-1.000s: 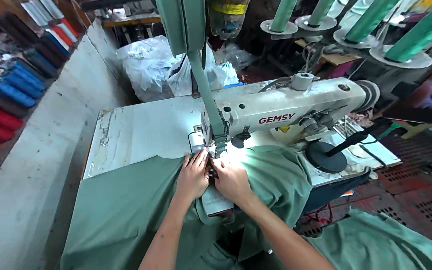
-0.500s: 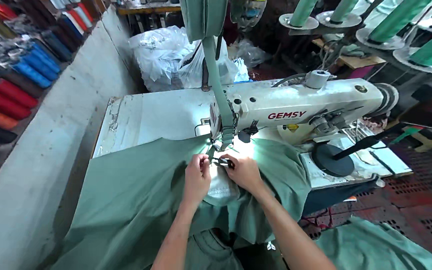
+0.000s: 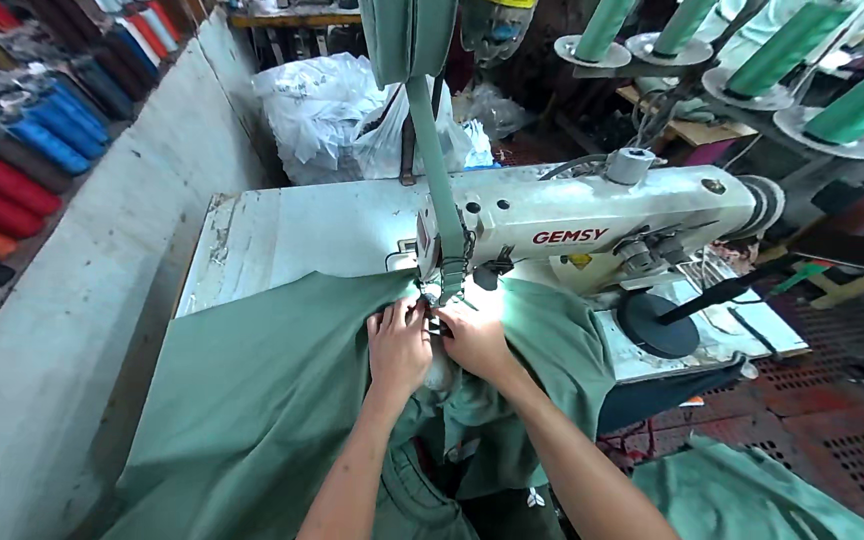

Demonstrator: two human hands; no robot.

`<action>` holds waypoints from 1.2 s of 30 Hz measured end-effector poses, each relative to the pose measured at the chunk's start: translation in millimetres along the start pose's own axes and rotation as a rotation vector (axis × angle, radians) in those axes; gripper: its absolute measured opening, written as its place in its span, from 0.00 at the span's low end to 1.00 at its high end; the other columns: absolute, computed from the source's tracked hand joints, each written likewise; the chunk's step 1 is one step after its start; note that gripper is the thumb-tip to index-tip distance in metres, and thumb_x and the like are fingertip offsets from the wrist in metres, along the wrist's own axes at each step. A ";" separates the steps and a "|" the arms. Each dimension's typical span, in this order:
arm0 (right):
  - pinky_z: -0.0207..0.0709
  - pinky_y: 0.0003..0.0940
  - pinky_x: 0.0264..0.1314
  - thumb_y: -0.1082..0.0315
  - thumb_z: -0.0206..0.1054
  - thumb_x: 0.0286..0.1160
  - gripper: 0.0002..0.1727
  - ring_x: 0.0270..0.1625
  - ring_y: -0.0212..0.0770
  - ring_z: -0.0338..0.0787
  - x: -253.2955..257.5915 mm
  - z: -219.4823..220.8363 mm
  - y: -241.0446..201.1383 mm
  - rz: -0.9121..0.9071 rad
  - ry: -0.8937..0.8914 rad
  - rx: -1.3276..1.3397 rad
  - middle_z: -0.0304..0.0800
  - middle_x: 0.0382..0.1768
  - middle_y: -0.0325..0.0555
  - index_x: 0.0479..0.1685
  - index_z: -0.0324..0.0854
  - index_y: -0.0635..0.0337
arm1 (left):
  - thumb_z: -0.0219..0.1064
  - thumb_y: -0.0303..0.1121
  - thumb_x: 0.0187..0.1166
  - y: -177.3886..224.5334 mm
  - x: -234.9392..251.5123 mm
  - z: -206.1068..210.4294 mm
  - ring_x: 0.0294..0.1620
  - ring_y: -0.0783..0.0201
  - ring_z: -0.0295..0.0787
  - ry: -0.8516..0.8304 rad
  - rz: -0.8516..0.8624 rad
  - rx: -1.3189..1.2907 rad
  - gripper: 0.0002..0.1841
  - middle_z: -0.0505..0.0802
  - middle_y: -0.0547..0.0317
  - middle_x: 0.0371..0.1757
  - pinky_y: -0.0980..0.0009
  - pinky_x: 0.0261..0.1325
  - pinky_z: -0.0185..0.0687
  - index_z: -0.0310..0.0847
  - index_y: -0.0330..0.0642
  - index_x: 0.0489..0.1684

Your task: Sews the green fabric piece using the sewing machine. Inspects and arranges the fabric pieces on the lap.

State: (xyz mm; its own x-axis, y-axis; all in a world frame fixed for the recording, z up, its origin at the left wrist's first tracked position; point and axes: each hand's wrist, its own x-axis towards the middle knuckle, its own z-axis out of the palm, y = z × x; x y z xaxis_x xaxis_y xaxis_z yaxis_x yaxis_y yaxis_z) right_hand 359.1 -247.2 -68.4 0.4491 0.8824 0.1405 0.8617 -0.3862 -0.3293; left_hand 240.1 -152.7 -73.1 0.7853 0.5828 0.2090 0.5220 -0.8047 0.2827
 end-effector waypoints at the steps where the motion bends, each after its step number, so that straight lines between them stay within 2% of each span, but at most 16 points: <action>1: 0.81 0.64 0.59 0.63 0.61 0.78 0.21 0.60 0.57 0.93 5.0 -9.3 -5.8 0.076 -0.119 0.054 0.95 0.57 0.52 0.68 0.88 0.51 | 0.57 0.35 0.81 -1.8 6.8 -1.6 0.75 0.51 0.80 -0.014 -0.004 -0.013 0.22 0.85 0.56 0.76 0.44 0.78 0.64 0.86 0.53 0.72; 2: 0.77 0.64 0.66 0.60 0.60 0.82 0.22 0.66 0.57 0.90 9.0 -16.3 -10.4 0.132 -0.197 0.102 0.93 0.61 0.53 0.71 0.86 0.52 | 0.58 0.35 0.81 -5.2 13.6 -1.4 0.75 0.51 0.80 -0.011 0.002 -0.026 0.21 0.85 0.56 0.75 0.44 0.78 0.65 0.86 0.52 0.71; 4: 0.76 0.60 0.71 0.60 0.58 0.83 0.21 0.69 0.55 0.88 9.5 -19.4 -17.6 0.184 -0.207 0.117 0.91 0.63 0.54 0.70 0.86 0.52 | 0.55 0.39 0.86 -14.4 26.5 -1.2 0.78 0.54 0.77 -0.058 0.010 -0.047 0.20 0.83 0.59 0.77 0.46 0.79 0.65 0.86 0.54 0.71; 8: 0.85 0.59 0.47 0.66 0.66 0.69 0.23 0.56 0.60 0.93 -3.4 8.1 -20.3 0.087 0.086 -0.079 0.90 0.60 0.59 0.66 0.89 0.47 | 0.53 0.47 0.87 -32.2 30.5 -1.0 0.82 0.55 0.69 -0.123 0.081 -0.051 0.24 0.77 0.61 0.82 0.49 0.83 0.59 0.78 0.62 0.80; 10: 0.85 0.56 0.44 0.66 0.68 0.64 0.24 0.54 0.59 0.92 -8.4 17.9 -13.8 0.002 0.186 -0.112 0.90 0.59 0.60 0.64 0.90 0.47 | 0.57 0.45 0.83 -31.3 15.9 -2.9 0.80 0.51 0.72 -0.099 0.126 -0.022 0.26 0.78 0.57 0.82 0.45 0.82 0.61 0.77 0.63 0.81; 13: 0.86 0.56 0.47 0.64 0.66 0.66 0.23 0.55 0.58 0.92 -6.8 14.4 2.7 -0.100 0.170 -0.073 0.90 0.58 0.57 0.64 0.90 0.46 | 0.53 0.47 0.85 -21.5 -7.9 -11.1 0.83 0.49 0.71 -0.153 0.120 -0.004 0.23 0.75 0.55 0.85 0.44 0.84 0.58 0.79 0.66 0.78; 15: 0.85 0.61 0.49 0.63 0.66 0.68 0.20 0.54 0.59 0.93 3.9 8.9 18.8 -0.172 0.115 -0.016 0.92 0.55 0.57 0.61 0.91 0.46 | 0.47 0.50 0.89 -17.1 -14.5 -14.0 0.86 0.48 0.67 -0.187 0.112 -0.013 0.22 0.73 0.54 0.87 0.43 0.85 0.54 0.85 0.64 0.70; 17: 0.81 0.63 0.63 0.61 0.67 0.70 0.17 0.62 0.59 0.91 16.0 -1.3 28.7 -0.195 0.039 0.015 0.92 0.58 0.57 0.55 0.94 0.48 | 0.45 0.49 0.91 -13.5 -14.5 -15.9 0.88 0.47 0.64 -0.208 0.115 -0.026 0.22 0.73 0.52 0.87 0.40 0.85 0.52 0.86 0.62 0.67; 19: 0.79 0.64 0.65 0.59 0.66 0.75 0.16 0.64 0.59 0.91 13.6 -19.7 20.9 -0.114 -0.051 0.011 0.92 0.63 0.56 0.55 0.94 0.49 | 0.46 0.47 0.91 -9.6 -12.4 -16.3 0.88 0.45 0.63 -0.219 0.121 -0.034 0.21 0.72 0.51 0.87 0.37 0.85 0.50 0.85 0.61 0.69; 21: 0.85 0.61 0.57 0.60 0.67 0.76 0.15 0.59 0.56 0.92 -11.0 -34.1 0.3 -0.035 -0.053 0.057 0.90 0.65 0.54 0.57 0.93 0.48 | 0.50 0.45 0.90 -7.0 -9.9 -16.8 0.88 0.44 0.62 -0.217 0.119 -0.043 0.21 0.73 0.49 0.86 0.36 0.85 0.49 0.83 0.63 0.74; 24: 0.87 0.53 0.41 0.63 0.67 0.72 0.16 0.41 0.47 0.92 -63.3 -23.8 -18.5 -0.005 0.013 0.145 0.92 0.43 0.46 0.55 0.93 0.49 | 0.49 0.45 0.90 -2.7 -10.2 -21.1 0.89 0.45 0.60 -0.244 0.078 -0.052 0.21 0.72 0.49 0.87 0.36 0.87 0.46 0.81 0.63 0.76; 27: 0.84 0.62 0.34 0.67 0.68 0.67 0.23 0.40 0.58 0.94 -67.0 -17.0 -1.9 0.225 0.049 -0.024 0.91 0.51 0.53 0.64 0.89 0.45 | 0.45 0.47 0.90 -0.5 -11.9 -17.2 0.88 0.46 0.64 -0.205 0.077 -0.021 0.23 0.74 0.50 0.86 0.37 0.86 0.48 0.82 0.63 0.74; 30: 0.84 0.64 0.49 0.69 0.65 0.73 0.25 0.53 0.60 0.93 -44.7 -42.7 1.1 0.433 -0.075 -0.075 0.86 0.66 0.54 0.72 0.84 0.50 | 0.44 0.47 0.90 5.6 -9.7 -13.5 0.89 0.46 0.63 -0.218 0.061 -0.003 0.23 0.72 0.51 0.87 0.36 0.86 0.46 0.81 0.62 0.75; 32: 0.85 0.63 0.55 0.67 0.63 0.76 0.24 0.57 0.58 0.93 -40.6 -49.7 -19.2 0.376 -0.118 -0.003 0.87 0.67 0.55 0.74 0.83 0.51 | 0.48 0.46 0.89 5.1 -11.7 -11.6 0.88 0.44 0.65 -0.185 0.057 -0.002 0.22 0.75 0.50 0.86 0.35 0.86 0.48 0.83 0.60 0.72; 34: 0.84 0.61 0.61 0.64 0.61 0.79 0.26 0.62 0.56 0.91 -39.9 -44.4 -42.5 0.316 -0.193 0.109 0.88 0.67 0.53 0.79 0.79 0.49 | 0.59 0.40 0.83 2.0 -14.3 -9.0 0.84 0.41 0.70 -0.098 0.101 -0.013 0.19 0.78 0.47 0.82 0.32 0.82 0.55 0.86 0.58 0.69; 36: 0.86 0.60 0.54 0.62 0.64 0.75 0.26 0.58 0.56 0.93 -36.0 -23.0 -50.5 0.290 -0.147 0.104 0.89 0.63 0.53 0.74 0.80 0.52 | 0.68 0.34 0.74 0.2 -13.8 -11.2 0.84 0.39 0.69 -0.105 0.120 -0.025 0.23 0.78 0.47 0.83 0.32 0.81 0.55 0.86 0.61 0.71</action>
State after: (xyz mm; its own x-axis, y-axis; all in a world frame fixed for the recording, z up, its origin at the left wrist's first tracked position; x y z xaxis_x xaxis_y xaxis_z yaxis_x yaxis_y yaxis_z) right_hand 304.8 -265.7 -35.4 0.6264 0.7722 -0.1064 0.6713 -0.6038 -0.4300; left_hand 225.6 -159.6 -65.4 0.8727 0.4666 0.1436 0.4150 -0.8640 0.2849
